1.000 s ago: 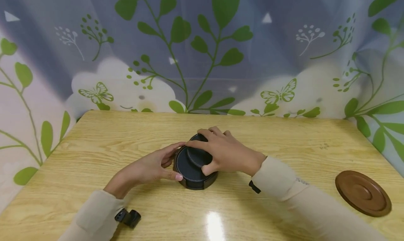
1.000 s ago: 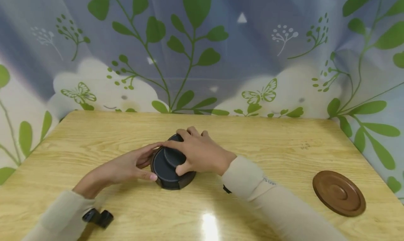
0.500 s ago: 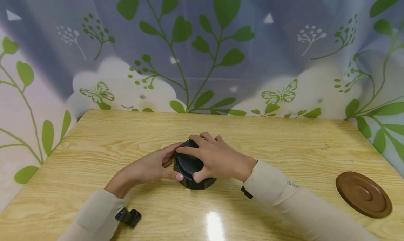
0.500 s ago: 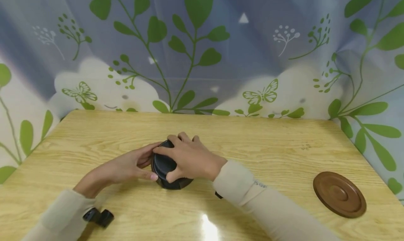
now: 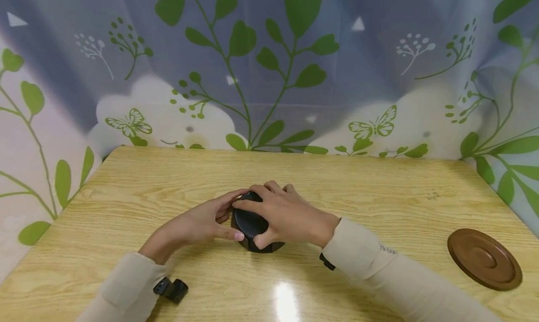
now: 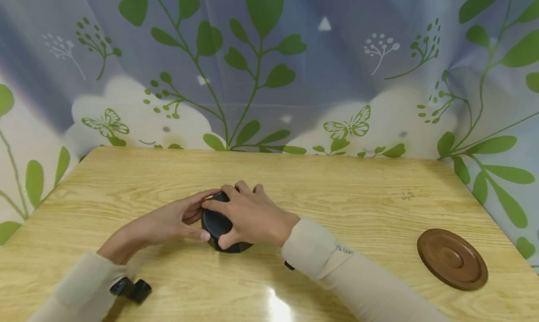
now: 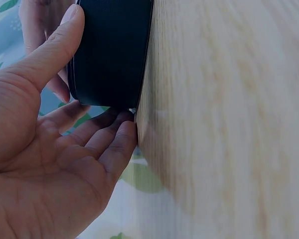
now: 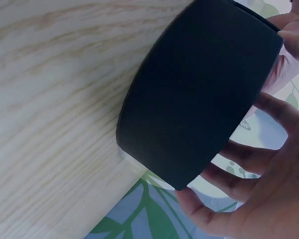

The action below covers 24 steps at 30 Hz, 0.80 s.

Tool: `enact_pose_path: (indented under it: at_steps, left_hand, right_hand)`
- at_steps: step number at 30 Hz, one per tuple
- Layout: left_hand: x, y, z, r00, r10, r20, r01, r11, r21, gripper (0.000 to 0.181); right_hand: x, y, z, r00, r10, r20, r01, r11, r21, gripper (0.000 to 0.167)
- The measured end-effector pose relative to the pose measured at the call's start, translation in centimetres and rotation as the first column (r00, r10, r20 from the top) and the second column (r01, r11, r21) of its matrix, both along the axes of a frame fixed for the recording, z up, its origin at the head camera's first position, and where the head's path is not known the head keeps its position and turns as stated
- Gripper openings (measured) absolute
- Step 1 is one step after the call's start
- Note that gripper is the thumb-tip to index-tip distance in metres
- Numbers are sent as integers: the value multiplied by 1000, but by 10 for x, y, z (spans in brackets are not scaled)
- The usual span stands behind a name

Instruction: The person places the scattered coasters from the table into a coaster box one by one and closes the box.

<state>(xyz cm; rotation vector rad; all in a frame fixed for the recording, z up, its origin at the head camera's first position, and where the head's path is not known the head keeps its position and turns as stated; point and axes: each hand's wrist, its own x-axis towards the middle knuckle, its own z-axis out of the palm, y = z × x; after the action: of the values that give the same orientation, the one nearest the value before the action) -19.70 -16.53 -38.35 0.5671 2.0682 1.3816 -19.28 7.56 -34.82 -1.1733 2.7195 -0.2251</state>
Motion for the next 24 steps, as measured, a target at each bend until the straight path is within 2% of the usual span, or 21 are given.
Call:
enact_pose_path:
  at_steps: [15,24]
  left_hand:
    - [-1,-1,-1,1000,-1,-4,1,1000,5,103]
    - [0,-1,-1,1000,-3,-6,3,1000,8,103]
  right_hand:
    - [3,3,-3,1000,1,-20,-1,1000,-6,78]
    - [3,8,-4,999,-9,42,10,999,-35,78]
